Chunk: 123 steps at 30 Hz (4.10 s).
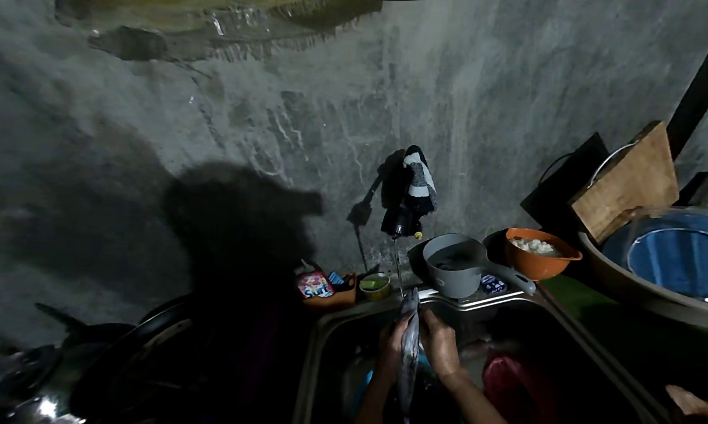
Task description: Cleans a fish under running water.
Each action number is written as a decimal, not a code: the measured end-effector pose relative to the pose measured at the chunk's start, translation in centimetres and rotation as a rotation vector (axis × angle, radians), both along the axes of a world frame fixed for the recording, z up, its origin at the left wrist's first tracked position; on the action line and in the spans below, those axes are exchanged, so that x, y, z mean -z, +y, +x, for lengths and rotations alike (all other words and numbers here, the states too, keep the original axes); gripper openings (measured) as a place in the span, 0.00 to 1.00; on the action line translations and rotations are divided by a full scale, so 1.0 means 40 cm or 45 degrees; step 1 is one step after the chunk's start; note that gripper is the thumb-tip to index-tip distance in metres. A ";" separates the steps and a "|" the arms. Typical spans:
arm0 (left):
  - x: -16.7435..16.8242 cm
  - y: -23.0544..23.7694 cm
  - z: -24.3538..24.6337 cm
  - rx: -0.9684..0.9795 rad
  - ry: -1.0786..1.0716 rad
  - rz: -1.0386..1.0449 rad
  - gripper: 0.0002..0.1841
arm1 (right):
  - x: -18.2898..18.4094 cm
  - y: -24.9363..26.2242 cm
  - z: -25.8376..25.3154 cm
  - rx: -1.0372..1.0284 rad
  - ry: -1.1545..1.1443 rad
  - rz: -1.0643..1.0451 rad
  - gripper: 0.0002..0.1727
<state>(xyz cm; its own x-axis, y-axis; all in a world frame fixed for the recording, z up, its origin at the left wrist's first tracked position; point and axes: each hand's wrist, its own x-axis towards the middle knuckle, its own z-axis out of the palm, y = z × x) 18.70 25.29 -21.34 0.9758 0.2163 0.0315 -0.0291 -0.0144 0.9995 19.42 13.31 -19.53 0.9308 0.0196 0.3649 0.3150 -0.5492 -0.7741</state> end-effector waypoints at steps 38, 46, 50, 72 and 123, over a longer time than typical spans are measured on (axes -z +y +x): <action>-0.030 -0.027 -0.032 -0.214 0.354 0.913 0.24 | 0.032 0.065 0.004 0.071 0.894 1.279 0.08; -0.024 -0.022 -0.030 -0.167 0.287 0.774 0.26 | 0.027 0.067 0.004 -0.052 0.854 1.599 0.08; -0.014 -0.023 -0.032 -0.179 0.237 0.724 0.27 | 0.020 0.076 -0.001 -0.038 0.752 1.541 0.08; 0.008 -0.063 -0.040 -0.341 0.008 0.486 0.25 | -0.001 0.077 -0.014 -0.018 0.506 1.416 0.12; 0.017 -0.051 -0.030 -0.322 -0.011 0.378 0.19 | -0.043 0.092 -0.017 0.343 0.431 0.768 0.09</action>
<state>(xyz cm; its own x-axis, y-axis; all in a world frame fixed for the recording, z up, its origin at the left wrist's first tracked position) 17.50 23.27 -22.01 0.8924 0.4300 0.1369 0.0040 -0.3108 0.9505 18.73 17.00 -17.82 0.9384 -0.3387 -0.0677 -0.0800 -0.0224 -0.9965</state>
